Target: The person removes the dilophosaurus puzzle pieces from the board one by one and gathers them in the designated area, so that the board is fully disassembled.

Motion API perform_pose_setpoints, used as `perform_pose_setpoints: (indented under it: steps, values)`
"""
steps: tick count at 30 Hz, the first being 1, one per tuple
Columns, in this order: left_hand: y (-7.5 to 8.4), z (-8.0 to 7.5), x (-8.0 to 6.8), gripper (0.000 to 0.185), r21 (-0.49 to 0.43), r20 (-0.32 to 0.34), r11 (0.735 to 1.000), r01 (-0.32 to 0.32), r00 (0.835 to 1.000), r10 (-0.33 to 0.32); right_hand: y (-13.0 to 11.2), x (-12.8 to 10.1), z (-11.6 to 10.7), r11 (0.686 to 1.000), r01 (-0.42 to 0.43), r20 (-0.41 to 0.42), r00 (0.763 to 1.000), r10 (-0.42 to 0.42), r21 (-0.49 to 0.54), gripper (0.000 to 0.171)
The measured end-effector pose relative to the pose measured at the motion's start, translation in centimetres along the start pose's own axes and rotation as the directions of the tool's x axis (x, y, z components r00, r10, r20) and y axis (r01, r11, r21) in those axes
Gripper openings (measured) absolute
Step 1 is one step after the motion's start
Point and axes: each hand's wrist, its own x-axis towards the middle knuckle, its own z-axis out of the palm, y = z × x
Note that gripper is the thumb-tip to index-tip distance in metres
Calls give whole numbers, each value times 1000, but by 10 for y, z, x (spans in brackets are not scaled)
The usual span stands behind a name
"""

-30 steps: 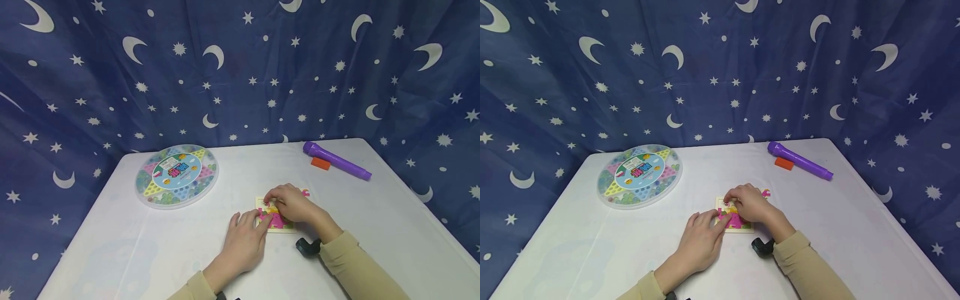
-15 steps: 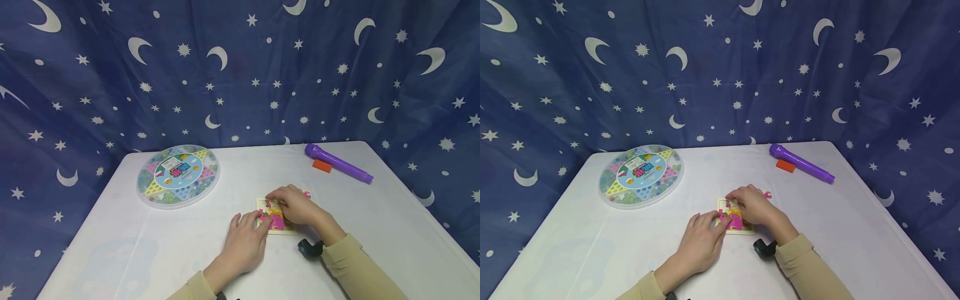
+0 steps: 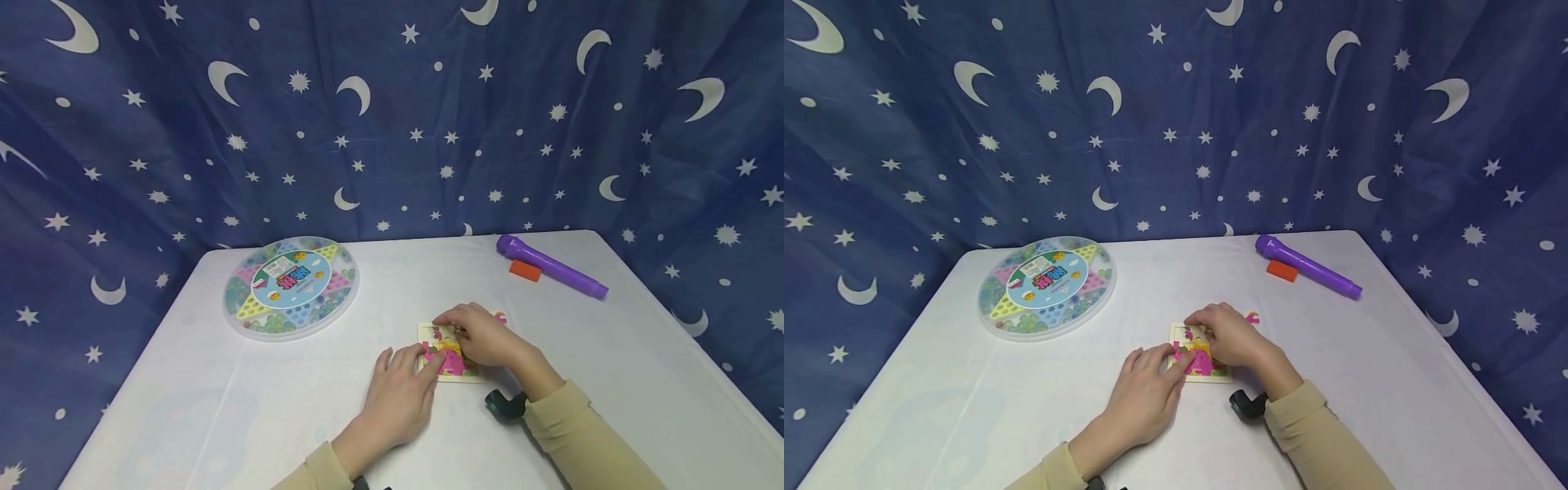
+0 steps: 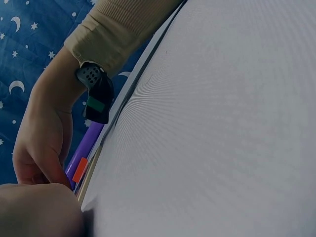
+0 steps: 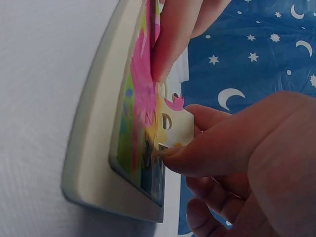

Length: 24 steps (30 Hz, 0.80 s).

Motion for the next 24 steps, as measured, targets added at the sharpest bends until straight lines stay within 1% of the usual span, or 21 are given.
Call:
perform_pose_setpoints:
  steps: [3,6,12,18,21,24]
  values:
    - [0,-1,0,39,1,-2,1000,2,1000,-2,-1,1,-1,1000,7,1,1000,-7,5,42]
    - [-1,-1,0,39,3,-1,1000,1,1000,-1,0,1,-2,1000,-7,5,1000,7,13,44]
    - [-1,0,-1,39,1,6,1000,1,1000,-1,5,2,-5,997,-25,30,999,23,71,43]
    - [0,-2,0,39,-6,-6,1000,-1,1000,1,7,0,-9,989,-61,43,998,56,132,32]
    - [0,-2,0,39,-8,-6,1000,1,1000,-2,8,-1,-10,986,-64,43,997,58,153,23]
    - [0,-2,0,39,-13,-4,1000,1,1000,-1,9,-1,-11,986,-48,26,999,44,160,12]
